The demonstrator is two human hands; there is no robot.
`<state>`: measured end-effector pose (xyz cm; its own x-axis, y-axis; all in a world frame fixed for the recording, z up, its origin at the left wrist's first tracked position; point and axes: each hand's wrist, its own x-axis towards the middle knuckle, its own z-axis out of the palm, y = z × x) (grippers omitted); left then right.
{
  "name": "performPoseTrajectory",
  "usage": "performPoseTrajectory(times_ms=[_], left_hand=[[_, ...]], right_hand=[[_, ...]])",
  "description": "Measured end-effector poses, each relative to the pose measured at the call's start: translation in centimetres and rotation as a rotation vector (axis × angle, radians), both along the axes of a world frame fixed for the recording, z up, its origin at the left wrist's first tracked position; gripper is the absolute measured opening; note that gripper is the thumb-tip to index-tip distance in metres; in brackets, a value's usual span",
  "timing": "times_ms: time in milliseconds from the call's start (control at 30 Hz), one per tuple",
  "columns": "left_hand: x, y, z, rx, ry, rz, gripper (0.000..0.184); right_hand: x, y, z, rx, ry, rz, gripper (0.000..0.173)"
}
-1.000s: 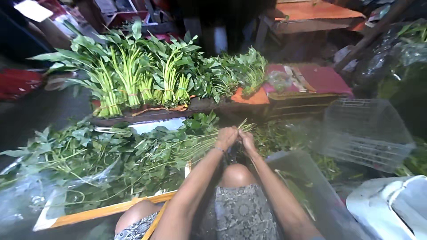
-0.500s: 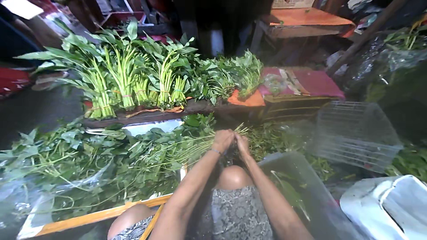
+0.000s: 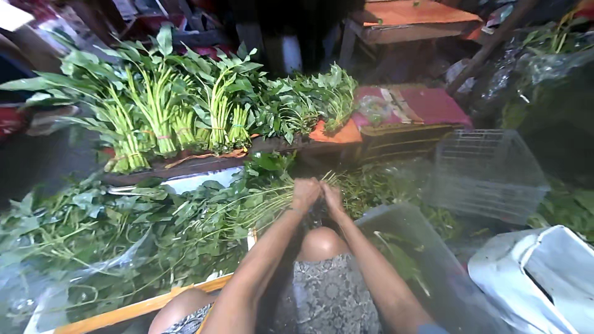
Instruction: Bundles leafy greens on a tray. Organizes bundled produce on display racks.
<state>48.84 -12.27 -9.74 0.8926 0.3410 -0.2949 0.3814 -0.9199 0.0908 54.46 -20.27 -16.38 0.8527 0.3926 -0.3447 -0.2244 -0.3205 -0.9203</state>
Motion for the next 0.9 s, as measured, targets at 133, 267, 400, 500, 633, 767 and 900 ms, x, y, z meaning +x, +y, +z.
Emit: performPoseTrajectory(times_ms=[133, 267, 400, 500, 633, 767, 900], left_hand=[[-0.5, -0.1, -1.5, 0.061, -0.018, -0.023, 0.036], [-1.2, -0.4, -1.9, 0.022, 0.063, -0.029, 0.038], [-2.1, -0.1, -1.8, -0.022, -0.024, -0.008, 0.038], [-2.8, 1.1, -1.0, 0.003, -0.185, 0.067, 0.029], [-5.5, 6.2, 3.6, -0.161, -0.365, 0.332, 0.036], [-12.1, 10.6, 6.3, -0.36, -0.777, 0.442, 0.037], [-17.5, 8.9, 5.4, -0.581, -1.01, 0.583, 0.021]], right_hand=[[-0.8, -0.2, 0.6, 0.09, 0.305, -0.013, 0.038], [-0.8, -0.5, 0.3, 0.192, 0.661, -0.052, 0.044], [-0.1, -0.9, 0.5, 0.336, 0.71, -0.111, 0.043], [1.8, -0.7, 1.2, 0.084, 0.419, -0.057, 0.045], [4.4, -0.5, 2.1, -0.431, 0.106, 0.524, 0.063], [7.9, 0.2, 5.5, -0.583, -0.31, 0.569, 0.042], [16.8, 1.6, 5.2, 0.153, -0.539, 0.05, 0.045]])
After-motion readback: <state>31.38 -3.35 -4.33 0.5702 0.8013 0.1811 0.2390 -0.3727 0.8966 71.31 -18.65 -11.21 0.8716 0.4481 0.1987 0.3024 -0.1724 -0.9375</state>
